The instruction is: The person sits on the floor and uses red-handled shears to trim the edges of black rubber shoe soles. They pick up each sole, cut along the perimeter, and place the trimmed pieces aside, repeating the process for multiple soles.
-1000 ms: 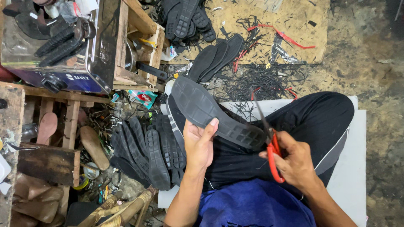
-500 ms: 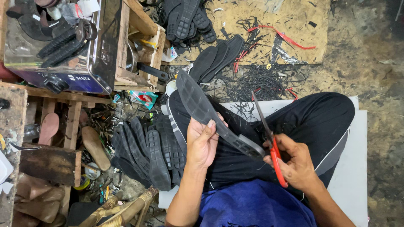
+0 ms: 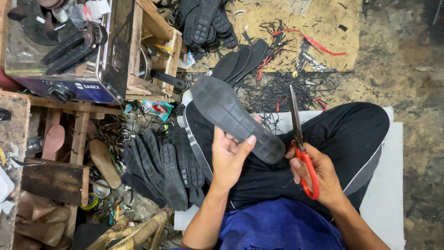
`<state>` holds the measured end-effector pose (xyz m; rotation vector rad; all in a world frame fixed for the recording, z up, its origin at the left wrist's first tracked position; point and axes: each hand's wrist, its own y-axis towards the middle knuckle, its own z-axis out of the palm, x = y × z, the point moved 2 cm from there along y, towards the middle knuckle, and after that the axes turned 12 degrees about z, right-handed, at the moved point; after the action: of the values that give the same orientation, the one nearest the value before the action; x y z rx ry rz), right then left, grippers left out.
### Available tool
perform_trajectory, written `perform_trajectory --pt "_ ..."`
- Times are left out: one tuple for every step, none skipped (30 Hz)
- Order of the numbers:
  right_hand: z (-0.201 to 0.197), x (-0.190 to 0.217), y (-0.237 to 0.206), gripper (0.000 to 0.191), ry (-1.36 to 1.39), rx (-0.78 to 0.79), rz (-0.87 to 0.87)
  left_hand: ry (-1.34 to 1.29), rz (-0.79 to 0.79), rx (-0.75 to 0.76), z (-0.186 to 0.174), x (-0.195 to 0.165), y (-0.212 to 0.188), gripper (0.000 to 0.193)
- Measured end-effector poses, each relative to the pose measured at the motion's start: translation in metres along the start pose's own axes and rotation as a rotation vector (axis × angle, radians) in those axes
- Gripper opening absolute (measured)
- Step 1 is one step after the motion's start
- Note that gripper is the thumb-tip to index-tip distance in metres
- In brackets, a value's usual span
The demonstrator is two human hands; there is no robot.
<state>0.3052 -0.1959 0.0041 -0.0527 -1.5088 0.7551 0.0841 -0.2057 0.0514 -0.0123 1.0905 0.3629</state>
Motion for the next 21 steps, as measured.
perform_trajectory --pt "-0.001 -0.003 0.0 0.021 0.014 0.005 -0.002 0.03 0.034 -0.012 -0.003 -0.001 0.002 0.062" --pt "-0.003 -0.007 -0.001 0.023 0.028 0.011 -0.003 0.014 0.053 -0.027 -0.005 -0.002 0.003 0.065" --pt "-0.006 -0.011 -0.001 0.025 0.03 0.014 -0.001 -0.001 0.072 -0.042 -0.009 -0.003 0.004 0.068" --pt "-0.008 -0.015 -0.001 0.027 0.031 0.021 0.001 -0.014 0.092 -0.06 -0.012 -0.003 0.005 0.072" --pt "-0.009 -0.02 -0.001 0.03 0.034 0.03 0.003 -0.028 0.103 -0.08 -0.015 -0.003 0.006 0.073" --pt "-0.009 -0.025 -0.001 0.031 0.037 0.033 0.017 -0.043 0.114 -0.098 -0.018 -0.003 0.008 0.074" --pt "-0.009 -0.03 -0.002 0.033 0.039 0.035 0.031 -0.059 0.125 -0.115 -0.021 -0.003 0.009 0.074" --pt "-0.009 -0.034 -0.003 0.034 0.042 0.034 0.045 -0.076 0.112 -0.136 -0.023 -0.003 0.009 0.076" --pt "-0.008 -0.037 -0.004 0.035 0.03 0.04 0.062 -0.094 0.098 -0.155 -0.026 -0.003 0.01 0.077" --pt "-0.007 -0.04 -0.006 0.036 0.019 0.044 0.078 -0.113 0.083 -0.173 -0.028 -0.003 0.01 0.079" --pt "-0.006 -0.041 -0.008 0.037 0.008 0.048 0.095 -0.125 0.099 -0.181 -0.028 -0.003 0.011 0.079" --pt "-0.003 -0.041 -0.009 0.037 -0.013 0.062 0.06 -0.135 0.116 -0.19 -0.028 -0.003 0.011 0.08" --pt "0.0 -0.04 -0.009 0.038 -0.034 0.077 0.025 -0.145 0.132 -0.199 -0.027 -0.003 0.011 0.08" --pt "0.003 -0.039 -0.01 0.038 -0.056 0.092 -0.01 -0.161 0.148 -0.208 -0.026 -0.003 0.012 0.08" --pt "0.005 -0.038 -0.01 0.037 -0.105 0.07 0.002 -0.176 0.164 -0.217 -0.024 -0.004 0.012 0.081" --pt "0.007 -0.037 -0.011 0.037 -0.154 0.048 0.013 -0.192 0.181 -0.226 -0.022 -0.004 0.012 0.081" --pt "0.009 -0.036 -0.011 0.036 -0.203 0.027 0.025 -0.197 0.193 -0.236 -0.02 -0.004 0.012 0.082" --pt "0.01 -0.035 -0.01 0.034 -0.226 0.028 0.017 -0.201 0.206 -0.246 -0.018 -0.004 0.011 0.083" --pt "0.012 -0.034 -0.008 0.032 -0.249 0.029 0.01 -0.206 0.219 -0.256 -0.017 -0.005 0.011 0.084" --pt "0.013 -0.034 -0.006 0.03 -0.273 0.031 0.002 -0.198 0.225 -0.266 -0.016 -0.004 0.01 0.085" --pt "0.014 -0.035 -0.004 0.028 -0.277 0.031 0.032 -0.19 0.232 -0.278 -0.016 -0.003 0.009 0.085"
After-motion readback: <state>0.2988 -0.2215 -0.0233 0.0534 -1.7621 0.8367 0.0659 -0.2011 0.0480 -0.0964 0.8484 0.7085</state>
